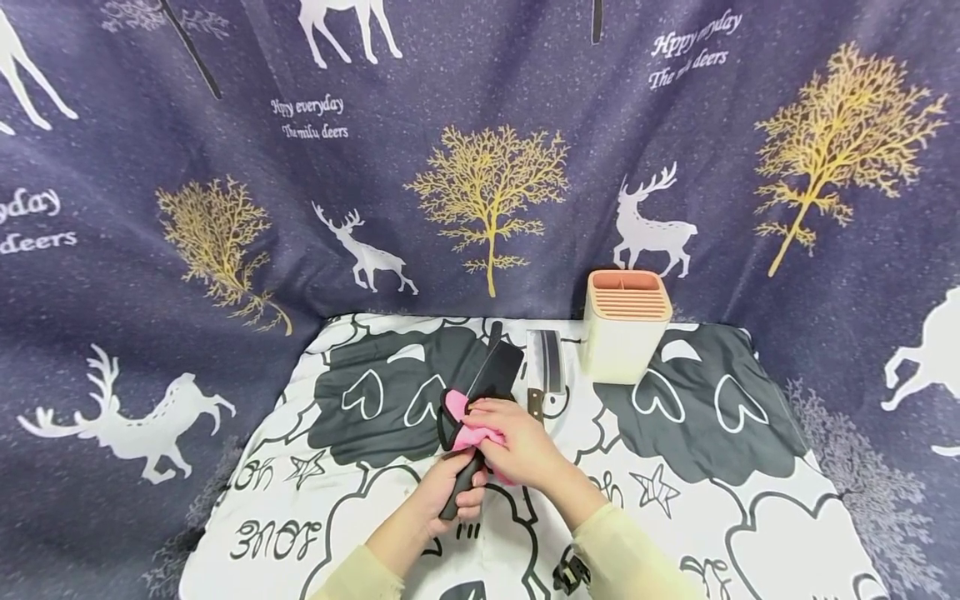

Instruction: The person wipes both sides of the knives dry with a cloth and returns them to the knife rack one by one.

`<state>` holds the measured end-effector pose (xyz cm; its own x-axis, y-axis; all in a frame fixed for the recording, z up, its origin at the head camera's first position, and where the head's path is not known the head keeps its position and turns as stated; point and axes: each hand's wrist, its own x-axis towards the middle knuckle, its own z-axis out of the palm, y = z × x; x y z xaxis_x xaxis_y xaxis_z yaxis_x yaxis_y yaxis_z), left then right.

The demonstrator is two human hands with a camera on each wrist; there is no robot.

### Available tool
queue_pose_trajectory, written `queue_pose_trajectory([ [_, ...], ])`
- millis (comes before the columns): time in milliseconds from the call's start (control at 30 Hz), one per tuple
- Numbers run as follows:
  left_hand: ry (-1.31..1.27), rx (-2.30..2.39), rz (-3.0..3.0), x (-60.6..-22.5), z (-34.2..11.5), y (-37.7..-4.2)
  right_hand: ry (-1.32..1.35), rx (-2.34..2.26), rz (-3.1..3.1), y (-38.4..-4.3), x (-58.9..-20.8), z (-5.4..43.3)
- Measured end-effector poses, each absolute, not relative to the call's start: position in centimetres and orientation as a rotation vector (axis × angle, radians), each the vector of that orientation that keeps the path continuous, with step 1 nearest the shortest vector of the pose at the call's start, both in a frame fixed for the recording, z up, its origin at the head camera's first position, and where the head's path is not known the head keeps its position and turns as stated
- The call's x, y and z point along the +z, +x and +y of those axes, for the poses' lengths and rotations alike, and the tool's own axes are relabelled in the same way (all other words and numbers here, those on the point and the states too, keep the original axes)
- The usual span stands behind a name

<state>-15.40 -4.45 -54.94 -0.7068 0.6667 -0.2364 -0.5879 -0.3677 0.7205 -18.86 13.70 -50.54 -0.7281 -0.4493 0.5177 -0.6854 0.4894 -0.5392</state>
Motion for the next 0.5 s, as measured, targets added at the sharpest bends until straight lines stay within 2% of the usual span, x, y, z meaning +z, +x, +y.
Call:
queue_pose_trajectory([
  [500,0.103,2.064,1.186,-54.6,-4.6,-14.9,0.826,0.992,-2.486,-20.0,-50.9,14.6],
])
